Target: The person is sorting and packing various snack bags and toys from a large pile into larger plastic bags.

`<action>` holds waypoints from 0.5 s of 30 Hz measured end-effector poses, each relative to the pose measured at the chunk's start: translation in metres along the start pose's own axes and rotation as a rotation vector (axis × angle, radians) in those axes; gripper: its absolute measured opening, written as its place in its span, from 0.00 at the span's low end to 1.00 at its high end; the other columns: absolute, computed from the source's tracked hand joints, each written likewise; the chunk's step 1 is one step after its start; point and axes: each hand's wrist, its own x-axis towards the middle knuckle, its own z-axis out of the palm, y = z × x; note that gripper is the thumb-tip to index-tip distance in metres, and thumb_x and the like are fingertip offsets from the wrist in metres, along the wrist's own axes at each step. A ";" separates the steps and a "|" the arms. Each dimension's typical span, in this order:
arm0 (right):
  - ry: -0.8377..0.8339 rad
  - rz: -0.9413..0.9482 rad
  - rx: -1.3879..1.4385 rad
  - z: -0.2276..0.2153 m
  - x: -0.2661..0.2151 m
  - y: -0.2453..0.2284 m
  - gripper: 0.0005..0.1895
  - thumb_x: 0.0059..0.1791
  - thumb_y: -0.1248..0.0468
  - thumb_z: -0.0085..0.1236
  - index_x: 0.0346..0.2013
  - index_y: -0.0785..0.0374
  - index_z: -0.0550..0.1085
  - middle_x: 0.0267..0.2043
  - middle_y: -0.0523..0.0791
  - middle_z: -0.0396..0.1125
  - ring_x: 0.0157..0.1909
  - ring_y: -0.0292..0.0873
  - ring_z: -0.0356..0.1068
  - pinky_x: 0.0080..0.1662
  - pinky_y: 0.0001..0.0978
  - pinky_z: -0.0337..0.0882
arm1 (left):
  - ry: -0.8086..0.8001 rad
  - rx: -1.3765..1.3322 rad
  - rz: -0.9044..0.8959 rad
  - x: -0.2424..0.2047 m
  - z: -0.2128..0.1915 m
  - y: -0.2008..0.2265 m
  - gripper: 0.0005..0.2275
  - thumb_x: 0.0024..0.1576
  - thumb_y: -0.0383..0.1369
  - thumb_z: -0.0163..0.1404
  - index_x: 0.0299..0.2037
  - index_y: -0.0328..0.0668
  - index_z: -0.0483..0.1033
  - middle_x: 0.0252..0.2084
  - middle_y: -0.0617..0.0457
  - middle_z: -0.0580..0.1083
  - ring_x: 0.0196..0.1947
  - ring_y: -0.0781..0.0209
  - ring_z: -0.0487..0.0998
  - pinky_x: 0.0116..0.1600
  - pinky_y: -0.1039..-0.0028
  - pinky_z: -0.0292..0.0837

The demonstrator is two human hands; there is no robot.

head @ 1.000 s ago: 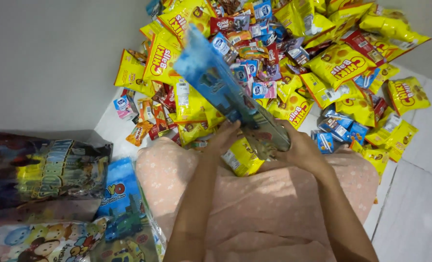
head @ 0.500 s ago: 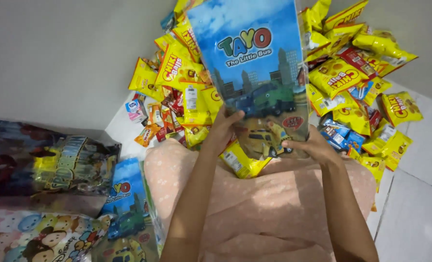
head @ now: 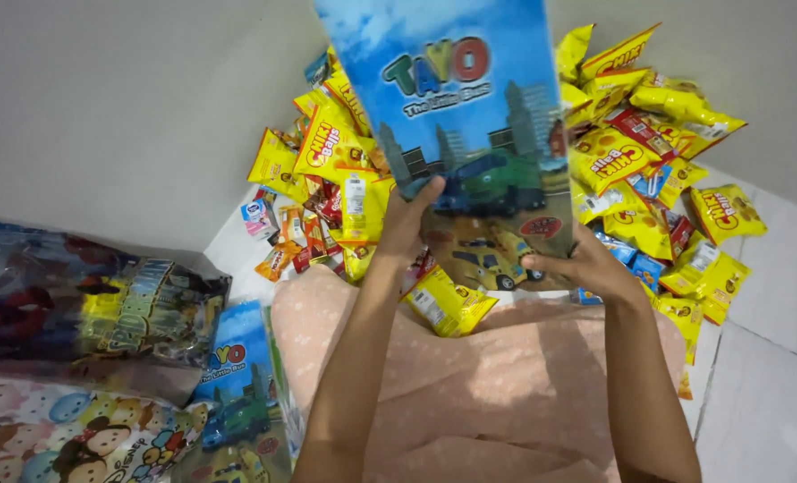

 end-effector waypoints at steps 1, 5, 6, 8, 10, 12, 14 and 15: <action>0.030 0.028 -0.036 -0.001 -0.001 0.004 0.34 0.39 0.75 0.71 0.60 0.67 0.72 0.53 0.57 0.72 0.56 0.53 0.70 0.56 0.56 0.69 | 0.002 -0.025 0.016 0.005 -0.003 -0.004 0.29 0.50 0.43 0.69 0.58 0.45 0.71 0.50 0.49 0.74 0.53 0.50 0.79 0.56 0.55 0.78; 0.071 0.024 -0.027 -0.003 0.002 0.004 0.42 0.39 0.71 0.72 0.67 0.62 0.66 0.59 0.52 0.68 0.61 0.48 0.65 0.63 0.53 0.65 | 0.002 -0.195 0.030 0.025 -0.014 -0.023 0.21 0.53 0.39 0.67 0.53 0.46 0.74 0.47 0.53 0.75 0.51 0.53 0.80 0.57 0.57 0.76; 0.041 0.025 -0.054 -0.009 0.004 0.014 0.37 0.41 0.71 0.71 0.64 0.63 0.68 0.57 0.52 0.69 0.59 0.50 0.67 0.62 0.54 0.66 | -0.090 -0.183 0.079 0.032 -0.025 -0.031 0.23 0.52 0.36 0.68 0.56 0.46 0.74 0.49 0.51 0.76 0.53 0.51 0.79 0.58 0.56 0.76; 0.009 0.024 -0.081 -0.011 0.003 0.012 0.32 0.42 0.71 0.70 0.61 0.65 0.71 0.55 0.53 0.70 0.58 0.52 0.68 0.60 0.56 0.66 | -0.182 -0.170 0.130 0.036 -0.033 -0.033 0.25 0.51 0.33 0.69 0.59 0.46 0.75 0.51 0.50 0.77 0.55 0.50 0.79 0.59 0.55 0.76; -0.036 0.017 -0.143 -0.003 -0.002 -0.011 0.30 0.40 0.70 0.72 0.56 0.68 0.74 0.52 0.56 0.72 0.54 0.55 0.70 0.56 0.57 0.69 | -0.221 -0.037 0.252 0.031 -0.027 -0.019 0.28 0.47 0.27 0.71 0.58 0.45 0.75 0.50 0.50 0.78 0.53 0.53 0.79 0.59 0.55 0.76; -0.044 -0.018 -0.190 -0.002 -0.005 -0.011 0.28 0.39 0.71 0.74 0.53 0.69 0.75 0.49 0.58 0.73 0.51 0.57 0.72 0.54 0.57 0.70 | -0.206 -0.051 0.285 0.021 -0.020 -0.009 0.27 0.47 0.27 0.71 0.58 0.46 0.75 0.50 0.52 0.78 0.53 0.56 0.79 0.59 0.57 0.76; -0.050 -0.053 -0.236 -0.003 -0.005 -0.014 0.27 0.38 0.72 0.75 0.51 0.71 0.77 0.46 0.61 0.75 0.48 0.59 0.74 0.52 0.58 0.72 | -0.193 -0.065 0.317 0.010 -0.013 0.005 0.27 0.47 0.26 0.70 0.58 0.46 0.75 0.51 0.53 0.78 0.52 0.59 0.79 0.58 0.59 0.77; -0.033 -0.106 -0.276 -0.003 -0.004 -0.015 0.26 0.38 0.73 0.74 0.49 0.72 0.77 0.44 0.62 0.74 0.47 0.62 0.75 0.50 0.59 0.72 | -0.182 -0.155 0.277 0.004 -0.009 0.012 0.22 0.52 0.31 0.67 0.57 0.48 0.75 0.50 0.54 0.79 0.53 0.58 0.80 0.59 0.58 0.76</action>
